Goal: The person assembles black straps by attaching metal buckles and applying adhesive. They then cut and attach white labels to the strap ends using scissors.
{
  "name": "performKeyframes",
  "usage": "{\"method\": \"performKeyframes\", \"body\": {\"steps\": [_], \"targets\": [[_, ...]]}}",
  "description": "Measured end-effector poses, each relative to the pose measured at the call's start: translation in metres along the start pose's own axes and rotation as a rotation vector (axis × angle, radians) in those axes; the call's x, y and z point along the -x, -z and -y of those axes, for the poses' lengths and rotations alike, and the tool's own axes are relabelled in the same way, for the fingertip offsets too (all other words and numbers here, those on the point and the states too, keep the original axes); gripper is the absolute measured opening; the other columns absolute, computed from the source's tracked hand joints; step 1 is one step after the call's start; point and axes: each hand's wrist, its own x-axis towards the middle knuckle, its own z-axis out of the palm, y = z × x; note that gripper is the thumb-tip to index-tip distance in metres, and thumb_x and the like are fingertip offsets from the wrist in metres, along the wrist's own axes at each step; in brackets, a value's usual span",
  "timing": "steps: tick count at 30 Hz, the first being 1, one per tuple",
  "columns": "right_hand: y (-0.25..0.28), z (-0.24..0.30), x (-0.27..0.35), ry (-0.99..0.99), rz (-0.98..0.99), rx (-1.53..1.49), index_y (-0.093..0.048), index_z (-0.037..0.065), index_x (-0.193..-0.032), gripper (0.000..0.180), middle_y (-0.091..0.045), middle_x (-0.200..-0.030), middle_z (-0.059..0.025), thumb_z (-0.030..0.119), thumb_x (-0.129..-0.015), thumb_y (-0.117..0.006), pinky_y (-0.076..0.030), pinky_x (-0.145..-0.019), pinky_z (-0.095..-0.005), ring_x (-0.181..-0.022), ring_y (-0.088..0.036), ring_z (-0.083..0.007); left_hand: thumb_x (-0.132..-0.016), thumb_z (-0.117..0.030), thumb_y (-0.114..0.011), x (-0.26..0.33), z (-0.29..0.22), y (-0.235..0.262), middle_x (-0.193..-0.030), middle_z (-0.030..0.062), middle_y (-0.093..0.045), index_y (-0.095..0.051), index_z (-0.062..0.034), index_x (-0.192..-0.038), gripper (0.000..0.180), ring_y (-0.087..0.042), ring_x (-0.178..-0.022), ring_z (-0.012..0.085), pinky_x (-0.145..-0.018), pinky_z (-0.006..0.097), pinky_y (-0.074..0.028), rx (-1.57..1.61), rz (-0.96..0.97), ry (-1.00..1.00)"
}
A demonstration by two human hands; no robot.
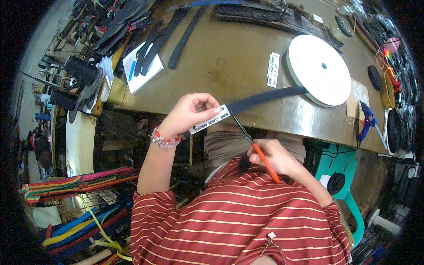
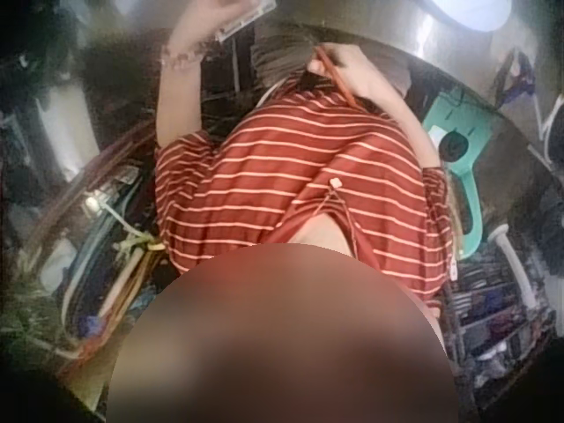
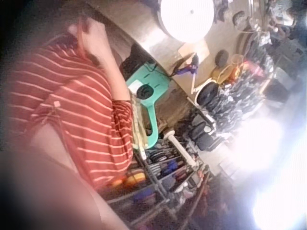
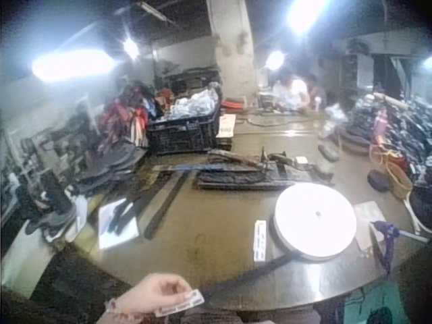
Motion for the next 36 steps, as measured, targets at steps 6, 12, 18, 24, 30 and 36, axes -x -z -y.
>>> {"method": "performKeyframes", "body": {"steps": [6, 12, 18, 24, 30, 36], "targets": [[-0.021, 0.004, -0.01, 0.013, -0.069, -0.063, -0.054, -0.005, -0.08, 0.053, -0.057, -0.074, -0.0226, 0.048, -0.081, -0.06, -0.044, -0.064, -0.0423, -0.069, -0.057, -0.0371, -0.083, -0.014, -0.065, 0.005, 0.0, -0.005, -0.078, -0.0019, -0.06, -0.06, -0.0011, -0.089, 0.014, -0.055, -0.07, 0.003, -0.063, 0.019, -0.045, -0.042, 0.032, 0.04], [-0.032, 0.009, -0.007, 0.032, -0.12, -0.15, -0.054, -0.005, -0.082, 0.051, -0.056, -0.072, -0.0213, 0.046, -0.083, -0.059, -0.044, -0.064, -0.0408, -0.066, -0.056, -0.0316, -0.083, -0.015, -0.065, 0.004, 0.005, -0.012, -0.078, -0.0016, -0.061, -0.06, -0.0006, -0.089, 0.016, -0.056, -0.07, 0.0035, -0.062, 0.018, -0.045, 0.041, 0.031, 0.029], [-0.024, -0.004, 0.004, 0.011, -0.004, -0.101, -0.054, -0.003, -0.083, 0.046, -0.057, -0.073, -0.0188, 0.043, -0.086, -0.056, -0.044, -0.064, -0.04, -0.067, -0.056, -0.0293, -0.083, -0.016, -0.066, -0.005, 0.009, -0.002, -0.077, -0.0006, -0.062, -0.061, -0.0005, -0.089, 0.018, -0.056, -0.067, 0.0033, -0.059, 0.018, -0.046, 0.078, 0.155, 0.111], [-0.005, -0.018, 0.027, 0.132, 0.074, -0.112, -0.054, 0.001, -0.078, 0.046, -0.058, -0.07, -0.0117, 0.047, -0.083, -0.059, -0.044, -0.061, -0.0342, -0.065, -0.056, -0.0213, -0.083, -0.016, -0.065, -0.014, 0.009, 0.01, -0.078, 0.0003, -0.063, -0.063, 0.0003, -0.088, 0.017, -0.057, -0.068, 0.0043, -0.06, 0.019, -0.046, -0.049, 0.254, 0.093], [-0.009, 0.016, -0.002, 0.041, -0.481, -0.312, -0.058, 0.001, -0.083, 0.027, -0.057, -0.073, -0.0057, 0.018, -0.071, -0.075, -0.043, -0.062, -0.0278, -0.067, -0.054, -0.0143, -0.08, -0.021, -0.067, -0.016, -0.002, 0.009, -0.075, 0.0025, -0.065, -0.066, -0.0005, -0.085, 0.021, -0.059, -0.068, 0.0073, -0.064, 0.023, -0.048, -0.37, 0.31, -0.027], [-0.006, 0.045, -0.046, -0.05, -0.336, -0.027, -0.055, -0.001, -0.085, 0.03, -0.051, -0.063, -0.0062, 0.014, -0.07, -0.076, -0.041, -0.051, -0.0269, -0.054, -0.048, -0.0132, -0.079, -0.024, -0.066, -0.005, -0.012, 0.002, -0.075, 0.0091, -0.066, -0.066, -0.0003, -0.087, 0.025, -0.061, -0.068, 0.0111, -0.065, 0.026, -0.049, -0.507, 0.294, -0.153]]}}
